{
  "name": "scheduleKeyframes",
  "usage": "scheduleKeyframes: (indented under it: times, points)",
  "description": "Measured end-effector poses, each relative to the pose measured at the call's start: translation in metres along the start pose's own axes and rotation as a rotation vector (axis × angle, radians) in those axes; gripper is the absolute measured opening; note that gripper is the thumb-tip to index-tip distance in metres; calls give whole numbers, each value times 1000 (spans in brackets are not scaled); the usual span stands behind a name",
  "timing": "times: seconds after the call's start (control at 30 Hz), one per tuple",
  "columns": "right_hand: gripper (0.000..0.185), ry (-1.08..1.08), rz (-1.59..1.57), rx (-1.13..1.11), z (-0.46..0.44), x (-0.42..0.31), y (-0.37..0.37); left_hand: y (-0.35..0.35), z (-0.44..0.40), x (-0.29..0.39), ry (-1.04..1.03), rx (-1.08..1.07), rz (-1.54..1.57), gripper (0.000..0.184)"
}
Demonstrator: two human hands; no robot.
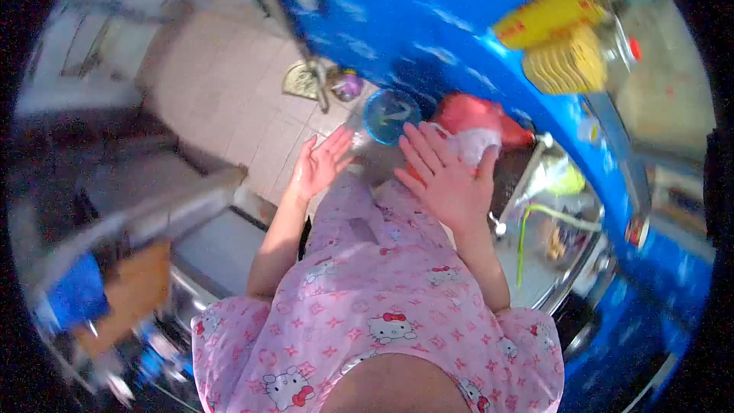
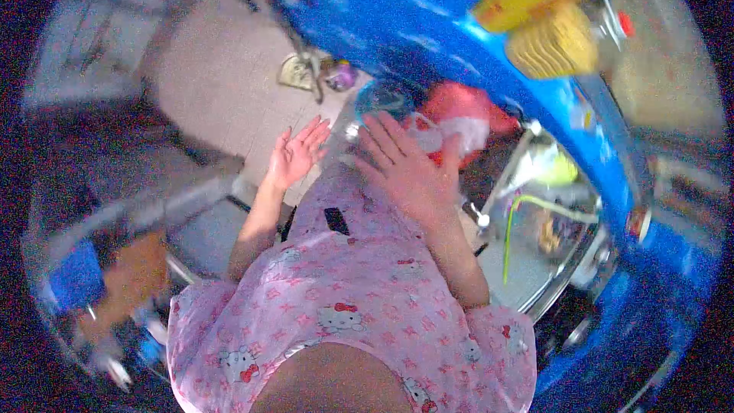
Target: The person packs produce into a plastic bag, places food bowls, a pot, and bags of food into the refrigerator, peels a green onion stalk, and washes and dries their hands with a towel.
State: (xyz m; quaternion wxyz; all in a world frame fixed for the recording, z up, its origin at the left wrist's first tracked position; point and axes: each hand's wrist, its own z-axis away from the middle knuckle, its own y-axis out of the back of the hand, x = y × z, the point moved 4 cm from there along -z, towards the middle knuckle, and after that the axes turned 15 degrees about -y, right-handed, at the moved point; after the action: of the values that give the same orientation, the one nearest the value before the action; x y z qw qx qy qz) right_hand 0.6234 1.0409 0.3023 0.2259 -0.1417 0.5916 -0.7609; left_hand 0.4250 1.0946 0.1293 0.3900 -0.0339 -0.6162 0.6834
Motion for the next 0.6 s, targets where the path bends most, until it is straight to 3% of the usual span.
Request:
scheduleKeyframes:
  times: [0.13,0.2,0.4,0.6]
  points:
    - [90,-399,32,-112,-30,47,-17,-96,92,29,-384,-90,188,65]
    - [89,-592,121,-227,-52,84,-18,-96,139,39,-584,-79,245,64]
    - [81,-944,203,-218,-104,199,-44,-61,276,51,-1032,193,262,57]
    - [80,-1299,178,-215,-85,327,-68,-51,423,11,-1520,463,89,49]
